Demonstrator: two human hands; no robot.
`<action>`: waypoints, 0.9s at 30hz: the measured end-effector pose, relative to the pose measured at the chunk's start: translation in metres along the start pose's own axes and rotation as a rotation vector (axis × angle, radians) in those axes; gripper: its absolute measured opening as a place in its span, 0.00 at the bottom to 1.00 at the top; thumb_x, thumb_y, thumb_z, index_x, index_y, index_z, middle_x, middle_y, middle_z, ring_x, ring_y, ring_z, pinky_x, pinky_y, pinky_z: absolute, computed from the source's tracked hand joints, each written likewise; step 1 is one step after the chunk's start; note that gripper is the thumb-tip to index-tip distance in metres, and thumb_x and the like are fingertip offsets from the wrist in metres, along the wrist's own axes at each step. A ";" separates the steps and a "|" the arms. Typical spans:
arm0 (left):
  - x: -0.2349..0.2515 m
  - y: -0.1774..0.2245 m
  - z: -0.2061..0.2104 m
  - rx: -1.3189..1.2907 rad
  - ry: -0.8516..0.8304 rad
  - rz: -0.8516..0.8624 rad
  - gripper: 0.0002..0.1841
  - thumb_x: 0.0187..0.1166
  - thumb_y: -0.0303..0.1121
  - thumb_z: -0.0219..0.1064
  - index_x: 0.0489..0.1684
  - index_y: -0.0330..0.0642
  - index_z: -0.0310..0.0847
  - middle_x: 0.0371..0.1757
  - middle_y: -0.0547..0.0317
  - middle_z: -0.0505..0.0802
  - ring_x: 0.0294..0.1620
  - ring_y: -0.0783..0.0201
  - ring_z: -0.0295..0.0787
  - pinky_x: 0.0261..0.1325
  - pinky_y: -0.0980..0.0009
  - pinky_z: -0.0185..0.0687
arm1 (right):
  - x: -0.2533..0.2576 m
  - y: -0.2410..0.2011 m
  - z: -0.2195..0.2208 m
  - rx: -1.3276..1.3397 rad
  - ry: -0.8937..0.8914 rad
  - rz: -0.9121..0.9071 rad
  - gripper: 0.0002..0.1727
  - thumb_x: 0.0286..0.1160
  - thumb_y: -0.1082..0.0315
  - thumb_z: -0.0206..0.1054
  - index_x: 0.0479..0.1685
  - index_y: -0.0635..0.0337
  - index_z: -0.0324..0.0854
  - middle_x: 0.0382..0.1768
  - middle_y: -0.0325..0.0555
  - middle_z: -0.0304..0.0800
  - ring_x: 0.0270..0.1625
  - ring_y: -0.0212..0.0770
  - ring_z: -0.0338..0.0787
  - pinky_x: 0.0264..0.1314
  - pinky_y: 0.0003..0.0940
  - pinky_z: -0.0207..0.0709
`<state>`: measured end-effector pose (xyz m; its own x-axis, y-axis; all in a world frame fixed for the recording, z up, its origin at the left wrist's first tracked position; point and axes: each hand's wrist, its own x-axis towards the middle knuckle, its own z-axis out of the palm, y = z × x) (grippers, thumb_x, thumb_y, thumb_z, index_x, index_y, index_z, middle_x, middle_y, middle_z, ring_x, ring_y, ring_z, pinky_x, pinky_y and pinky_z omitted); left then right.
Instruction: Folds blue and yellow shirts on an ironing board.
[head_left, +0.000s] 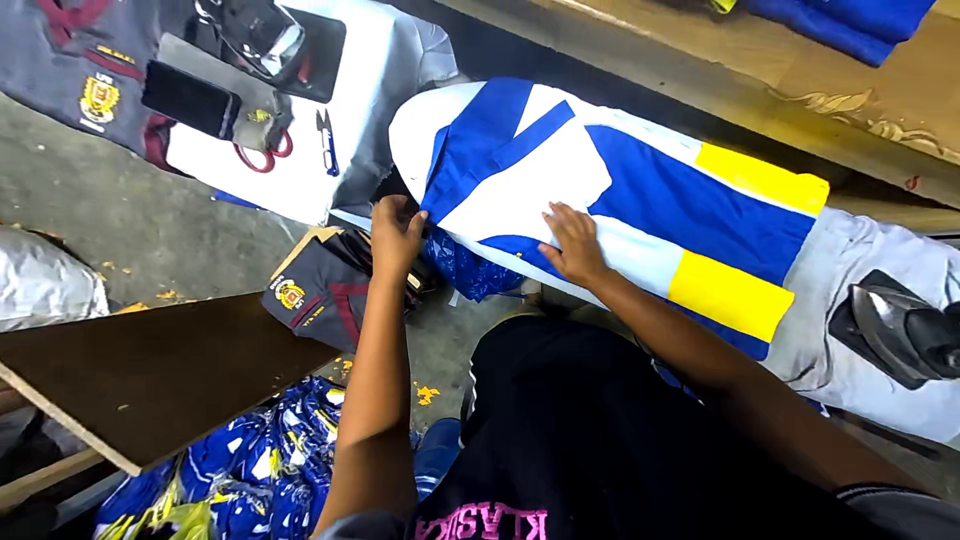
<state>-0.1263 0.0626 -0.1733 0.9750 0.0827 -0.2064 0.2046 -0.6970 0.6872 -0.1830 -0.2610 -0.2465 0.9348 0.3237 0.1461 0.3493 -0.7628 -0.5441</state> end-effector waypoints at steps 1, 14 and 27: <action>-0.011 0.006 0.000 0.003 0.036 0.038 0.26 0.85 0.35 0.65 0.74 0.23 0.70 0.72 0.25 0.80 0.65 0.39 0.86 0.67 0.47 0.82 | 0.004 0.003 -0.012 0.009 0.082 0.129 0.30 0.87 0.54 0.58 0.78 0.68 0.76 0.80 0.65 0.76 0.83 0.67 0.74 0.81 0.71 0.61; -0.012 0.075 0.105 -0.818 -0.907 -0.188 0.16 0.94 0.33 0.43 0.59 0.38 0.76 0.43 0.63 0.93 0.43 0.68 0.94 0.54 0.66 0.90 | 0.097 0.040 -0.075 0.027 -0.226 0.974 0.35 0.69 0.57 0.78 0.73 0.70 0.77 0.77 0.71 0.72 0.83 0.68 0.68 0.77 0.71 0.63; 0.028 0.053 0.120 -1.035 -0.919 -0.534 0.42 0.89 0.64 0.18 0.70 0.42 0.72 0.54 0.50 0.94 0.54 0.54 0.94 0.58 0.57 0.89 | 0.062 -0.012 -0.056 -0.164 -0.070 -0.058 0.13 0.73 0.80 0.64 0.52 0.66 0.90 0.46 0.69 0.90 0.58 0.72 0.87 0.62 0.71 0.71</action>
<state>-0.0984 -0.0580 -0.2264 0.4517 -0.5842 -0.6743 0.8666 0.1075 0.4873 -0.1255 -0.2632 -0.1847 0.9080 0.4036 0.1122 0.4136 -0.8209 -0.3937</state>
